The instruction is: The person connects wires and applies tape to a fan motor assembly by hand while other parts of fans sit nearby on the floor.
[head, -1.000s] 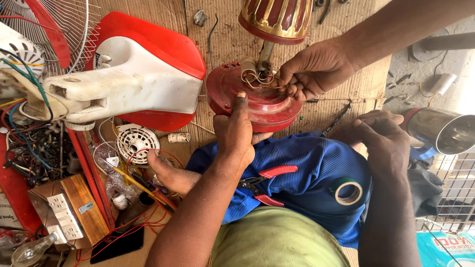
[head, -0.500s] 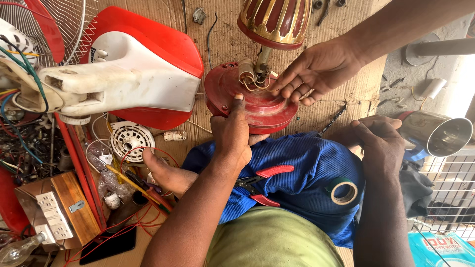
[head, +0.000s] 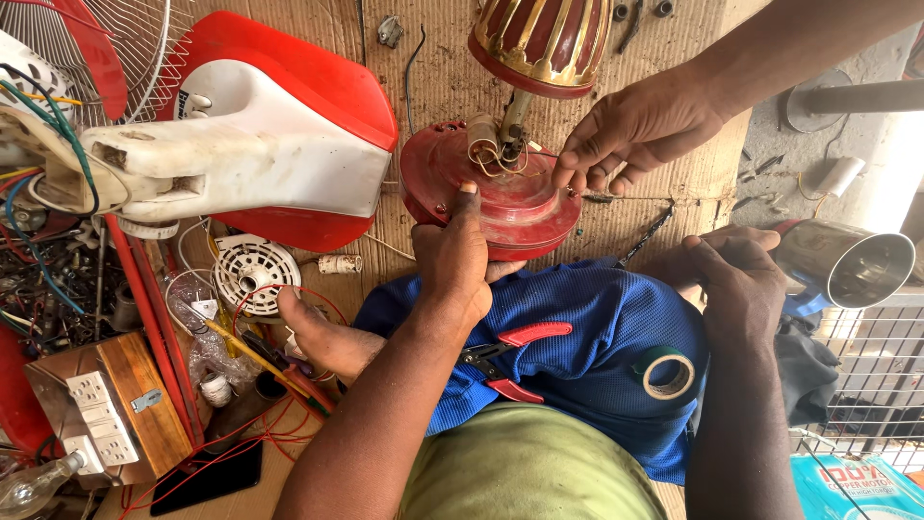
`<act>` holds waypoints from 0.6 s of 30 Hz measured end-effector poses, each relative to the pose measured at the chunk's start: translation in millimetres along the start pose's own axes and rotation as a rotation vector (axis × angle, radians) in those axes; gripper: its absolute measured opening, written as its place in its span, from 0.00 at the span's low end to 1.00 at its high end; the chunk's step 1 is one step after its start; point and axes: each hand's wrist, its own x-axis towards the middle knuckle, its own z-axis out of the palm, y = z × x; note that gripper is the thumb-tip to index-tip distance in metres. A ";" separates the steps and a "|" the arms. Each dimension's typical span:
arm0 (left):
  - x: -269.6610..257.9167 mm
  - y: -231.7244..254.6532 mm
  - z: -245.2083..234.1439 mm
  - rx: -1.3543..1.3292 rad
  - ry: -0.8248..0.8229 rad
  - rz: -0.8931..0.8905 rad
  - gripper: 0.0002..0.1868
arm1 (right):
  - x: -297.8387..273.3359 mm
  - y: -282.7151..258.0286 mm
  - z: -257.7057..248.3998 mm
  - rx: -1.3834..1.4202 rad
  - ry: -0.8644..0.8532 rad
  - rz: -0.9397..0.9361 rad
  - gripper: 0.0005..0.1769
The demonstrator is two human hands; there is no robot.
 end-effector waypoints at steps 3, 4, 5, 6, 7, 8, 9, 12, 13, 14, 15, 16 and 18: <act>0.7 0.6 0.7 0.010 0.012 -0.011 0.32 | 0.3 0.2 0.2 0.020 -0.010 -0.006 0.11; 1.1 0.7 0.8 0.013 0.017 -0.015 0.32 | 0.4 0.5 0.6 0.022 -0.009 -0.002 0.11; 1.2 0.6 0.3 0.006 0.007 -0.004 0.32 | 0.4 0.8 0.7 0.023 -0.009 0.001 0.11; 1.1 0.5 -0.3 -0.002 -0.003 0.007 0.33 | 0.8 1.0 0.5 0.021 -0.011 0.000 0.11; 1.2 0.5 -0.7 -0.009 -0.013 0.018 0.33 | 1.2 1.2 0.5 0.018 -0.013 -0.001 0.11; 1.4 0.7 -0.7 -0.014 -0.009 0.013 0.33 | 1.5 1.4 0.7 0.016 -0.017 -0.002 0.11; 1.5 1.3 -0.7 -0.019 -0.004 0.009 0.33 | 1.6 1.7 0.4 0.010 -0.025 -0.013 0.11; -0.7 2.5 -1.1 -0.017 -0.001 0.013 0.33 | 2.2 2.7 -0.5 0.015 -0.047 -0.035 0.10; -1.5 3.0 -0.9 -0.013 -0.003 0.018 0.33 | 2.9 3.1 0.2 0.032 -0.053 -0.035 0.10; -1.4 3.5 -0.3 -0.012 0.006 0.009 0.34 | 3.3 3.5 0.5 0.049 -0.059 -0.033 0.10; -0.8 4.0 0.5 -0.011 0.015 0.000 0.34 | 3.5 3.8 0.7 0.055 -0.058 -0.023 0.10; -0.3 4.1 0.5 -0.010 0.024 -0.009 0.34 | 3.3 4.0 1.1 0.061 -0.057 -0.013 0.09; -0.1 3.2 -0.2 -0.017 0.007 0.011 0.34 | 3.1 3.8 1.4 0.060 -0.054 -0.004 0.09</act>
